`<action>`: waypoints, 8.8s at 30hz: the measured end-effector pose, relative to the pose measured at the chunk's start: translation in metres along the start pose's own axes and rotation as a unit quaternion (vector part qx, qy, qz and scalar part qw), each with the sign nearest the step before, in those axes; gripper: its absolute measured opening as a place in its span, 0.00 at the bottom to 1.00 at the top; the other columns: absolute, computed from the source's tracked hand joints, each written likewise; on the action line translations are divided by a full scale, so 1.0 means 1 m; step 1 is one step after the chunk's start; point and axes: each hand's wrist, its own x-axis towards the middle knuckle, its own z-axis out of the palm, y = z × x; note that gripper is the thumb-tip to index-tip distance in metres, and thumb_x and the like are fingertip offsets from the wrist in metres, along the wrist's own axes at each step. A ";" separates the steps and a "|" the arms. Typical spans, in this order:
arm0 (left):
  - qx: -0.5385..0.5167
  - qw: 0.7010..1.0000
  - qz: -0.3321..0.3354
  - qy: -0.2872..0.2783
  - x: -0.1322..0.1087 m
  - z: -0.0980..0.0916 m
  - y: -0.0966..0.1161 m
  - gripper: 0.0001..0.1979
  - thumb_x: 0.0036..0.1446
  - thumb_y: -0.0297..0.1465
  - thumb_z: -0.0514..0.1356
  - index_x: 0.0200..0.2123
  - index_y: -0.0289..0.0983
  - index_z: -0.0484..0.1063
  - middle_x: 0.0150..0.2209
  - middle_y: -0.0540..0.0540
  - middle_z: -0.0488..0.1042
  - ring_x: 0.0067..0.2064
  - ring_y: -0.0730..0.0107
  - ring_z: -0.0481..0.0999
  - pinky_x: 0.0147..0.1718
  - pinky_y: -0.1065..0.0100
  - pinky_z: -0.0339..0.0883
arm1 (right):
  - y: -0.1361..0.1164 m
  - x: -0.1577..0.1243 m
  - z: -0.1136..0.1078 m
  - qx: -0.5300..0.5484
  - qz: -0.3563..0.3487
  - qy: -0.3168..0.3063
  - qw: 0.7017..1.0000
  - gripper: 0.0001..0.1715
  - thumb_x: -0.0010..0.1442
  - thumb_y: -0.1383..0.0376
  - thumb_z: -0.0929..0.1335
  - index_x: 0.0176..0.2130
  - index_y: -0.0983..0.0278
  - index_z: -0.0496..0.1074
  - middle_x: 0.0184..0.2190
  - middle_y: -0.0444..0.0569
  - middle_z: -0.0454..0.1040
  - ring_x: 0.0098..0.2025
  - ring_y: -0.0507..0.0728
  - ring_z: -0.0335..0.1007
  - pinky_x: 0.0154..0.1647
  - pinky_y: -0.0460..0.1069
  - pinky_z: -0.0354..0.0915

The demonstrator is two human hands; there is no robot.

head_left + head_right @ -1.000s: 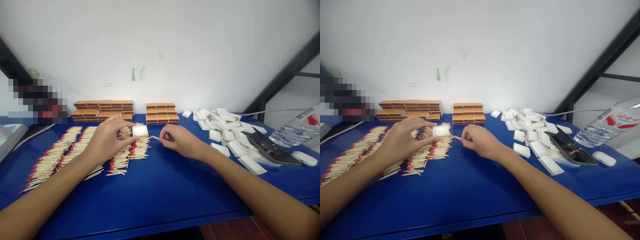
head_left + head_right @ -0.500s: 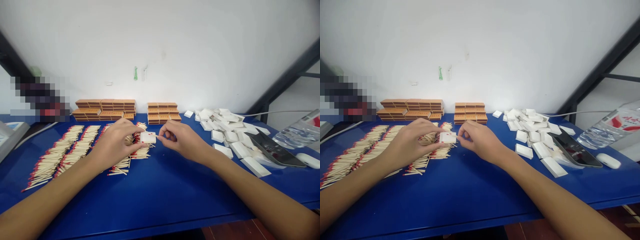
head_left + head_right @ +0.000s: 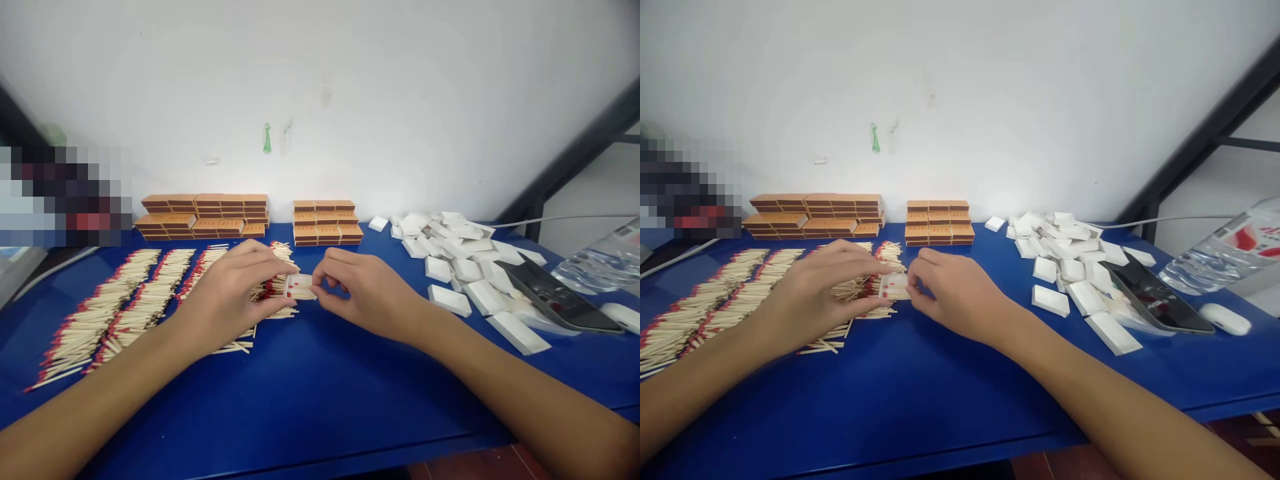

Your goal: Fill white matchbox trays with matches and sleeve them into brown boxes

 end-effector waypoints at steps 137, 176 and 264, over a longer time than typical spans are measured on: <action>-0.122 0.987 -0.093 -0.043 0.000 0.005 0.004 0.12 0.64 0.32 0.72 0.50 0.43 0.82 0.45 0.49 0.83 0.45 0.64 0.78 0.43 0.63 0.73 | 0.004 0.002 -0.009 0.137 0.062 -0.087 0.985 0.03 0.66 0.67 0.72 0.37 0.62 0.76 0.30 0.40 0.69 0.30 0.49 0.62 0.32 0.47 0.58; -0.016 0.981 -0.191 0.025 0.000 -0.002 -0.009 0.23 0.61 0.52 0.71 0.50 0.43 0.83 0.49 0.45 0.85 0.49 0.55 0.83 0.48 0.57 0.75 | -0.003 0.012 -0.005 0.405 0.211 0.059 0.888 0.17 0.62 0.53 0.77 0.41 0.64 0.80 0.26 0.46 0.78 0.26 0.52 0.72 0.20 0.46 0.63; 0.016 0.983 -0.161 0.082 0.001 -0.002 0.000 0.17 0.59 0.40 0.76 0.48 0.42 0.82 0.45 0.48 0.86 0.47 0.58 0.82 0.47 0.60 0.73 | -0.002 0.004 0.003 0.110 0.062 0.071 0.989 0.09 0.72 0.63 0.71 0.37 0.63 0.75 0.28 0.41 0.67 0.28 0.50 0.61 0.31 0.48 0.57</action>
